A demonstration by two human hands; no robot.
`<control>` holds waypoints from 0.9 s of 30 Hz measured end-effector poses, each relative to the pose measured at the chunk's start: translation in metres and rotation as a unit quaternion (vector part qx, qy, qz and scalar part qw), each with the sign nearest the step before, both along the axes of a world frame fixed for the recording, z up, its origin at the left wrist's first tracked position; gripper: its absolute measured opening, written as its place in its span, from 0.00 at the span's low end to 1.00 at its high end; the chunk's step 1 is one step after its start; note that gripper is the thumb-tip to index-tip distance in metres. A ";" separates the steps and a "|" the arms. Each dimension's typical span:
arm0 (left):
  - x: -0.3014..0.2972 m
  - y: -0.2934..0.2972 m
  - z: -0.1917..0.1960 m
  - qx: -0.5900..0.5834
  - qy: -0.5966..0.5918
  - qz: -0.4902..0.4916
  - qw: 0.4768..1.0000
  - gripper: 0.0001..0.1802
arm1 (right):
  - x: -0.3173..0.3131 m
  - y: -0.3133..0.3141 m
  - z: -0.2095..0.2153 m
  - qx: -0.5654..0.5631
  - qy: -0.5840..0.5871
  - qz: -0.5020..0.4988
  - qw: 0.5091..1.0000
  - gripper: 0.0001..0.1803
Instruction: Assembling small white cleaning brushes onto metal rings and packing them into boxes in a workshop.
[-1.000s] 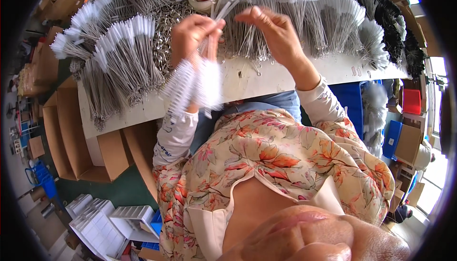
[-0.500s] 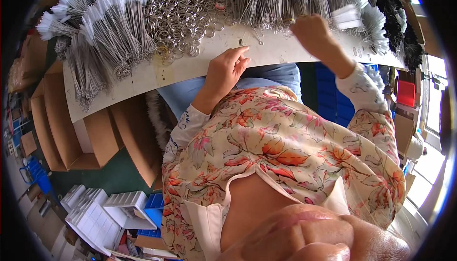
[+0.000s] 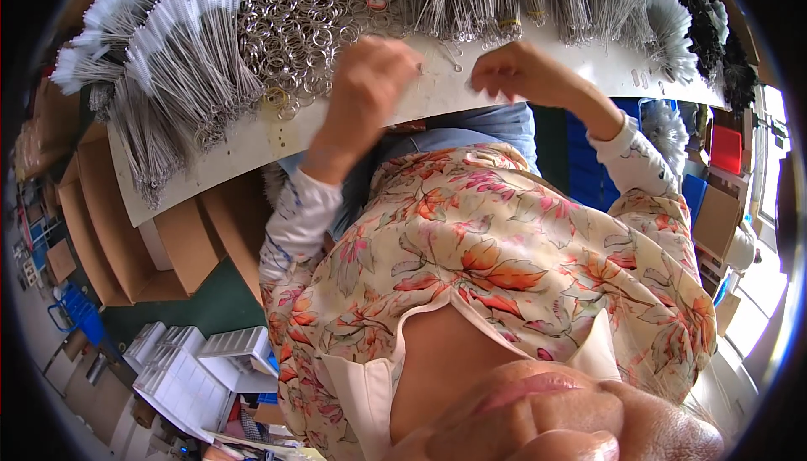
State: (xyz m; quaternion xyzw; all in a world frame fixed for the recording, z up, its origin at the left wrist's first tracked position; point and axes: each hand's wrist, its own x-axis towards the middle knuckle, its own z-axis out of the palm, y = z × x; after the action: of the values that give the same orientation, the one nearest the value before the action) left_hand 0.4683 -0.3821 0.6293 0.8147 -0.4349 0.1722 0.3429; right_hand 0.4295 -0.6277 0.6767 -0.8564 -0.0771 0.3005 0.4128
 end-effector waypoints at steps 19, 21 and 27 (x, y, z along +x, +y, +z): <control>0.021 0.001 0.035 -0.382 0.412 0.080 0.823 0.06 | 0.039 0.077 0.013 0.338 -0.165 -0.189 0.907 0.10; 0.016 0.000 0.035 -0.342 0.354 0.108 0.864 0.08 | 0.039 0.085 0.010 0.363 -0.139 -0.156 0.908 0.10; 0.009 0.006 0.035 -0.546 0.612 -0.064 0.569 0.10 | 0.031 0.092 0.004 0.341 -0.280 -0.136 0.887 0.08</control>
State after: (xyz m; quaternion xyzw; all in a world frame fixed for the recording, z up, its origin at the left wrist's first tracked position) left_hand 0.4774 -0.3758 0.6639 0.3536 0.0045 -0.1855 0.9168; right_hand 0.4603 -0.5359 0.6806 -0.7134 -0.1696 -0.0558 0.6776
